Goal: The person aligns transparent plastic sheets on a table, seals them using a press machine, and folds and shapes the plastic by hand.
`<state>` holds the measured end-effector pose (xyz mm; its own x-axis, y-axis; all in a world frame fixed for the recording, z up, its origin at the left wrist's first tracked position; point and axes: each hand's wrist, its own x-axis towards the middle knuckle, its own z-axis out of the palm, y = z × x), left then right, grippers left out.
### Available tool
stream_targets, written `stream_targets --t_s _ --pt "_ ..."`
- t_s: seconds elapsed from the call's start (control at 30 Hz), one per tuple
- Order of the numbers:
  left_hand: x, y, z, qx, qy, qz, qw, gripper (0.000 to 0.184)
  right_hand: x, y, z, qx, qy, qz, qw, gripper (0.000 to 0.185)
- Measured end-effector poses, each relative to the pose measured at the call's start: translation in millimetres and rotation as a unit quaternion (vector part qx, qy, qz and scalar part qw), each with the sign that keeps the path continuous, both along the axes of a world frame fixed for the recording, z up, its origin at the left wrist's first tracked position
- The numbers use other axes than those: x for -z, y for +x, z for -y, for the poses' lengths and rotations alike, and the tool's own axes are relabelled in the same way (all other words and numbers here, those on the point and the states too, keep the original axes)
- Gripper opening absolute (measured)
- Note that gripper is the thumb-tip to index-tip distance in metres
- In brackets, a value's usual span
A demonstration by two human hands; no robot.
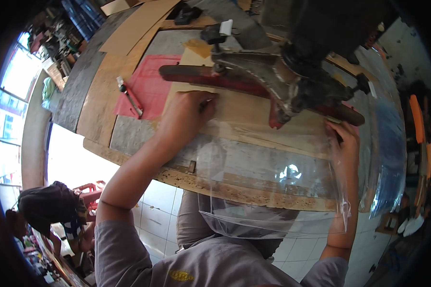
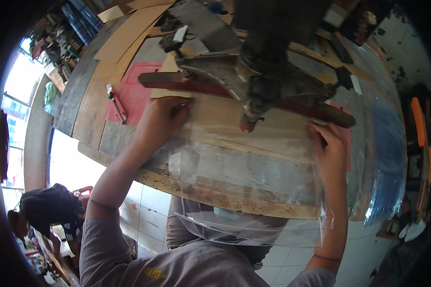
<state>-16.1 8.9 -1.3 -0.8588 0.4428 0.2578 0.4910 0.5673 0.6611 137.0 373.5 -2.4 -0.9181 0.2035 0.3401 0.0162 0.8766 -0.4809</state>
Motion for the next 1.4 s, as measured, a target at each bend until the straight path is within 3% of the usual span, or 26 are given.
stream_targets --t_s 0.33,0.73,0.93,1.13,1.33,1.4 --pt "2 0 3 0.017 -0.012 -0.008 1.0 0.023 0 1 0 0.015 -0.04 0.032 0.999 0.025" --pt "1 1 3 0.021 -0.001 0.004 1.0 0.022 10 -2 -13 -0.037 0.023 -0.025 0.999 0.027" --pt "4 1 3 0.028 0.003 -0.021 0.999 0.022 11 0 -14 -0.019 -0.02 -0.001 1.0 0.027" --pt "-3 2 1 0.016 -0.012 0.011 1.0 0.021 3 -1 -8 -0.016 0.047 -0.012 0.999 0.024" --pt "2 0 1 0.022 0.005 -0.028 0.999 0.02 -6 2 3 0.028 -0.011 0.029 0.999 0.021" --pt "3 0 2 0.025 0.007 -0.034 0.999 0.02 -4 1 2 0.005 0.008 -0.007 1.0 0.02"
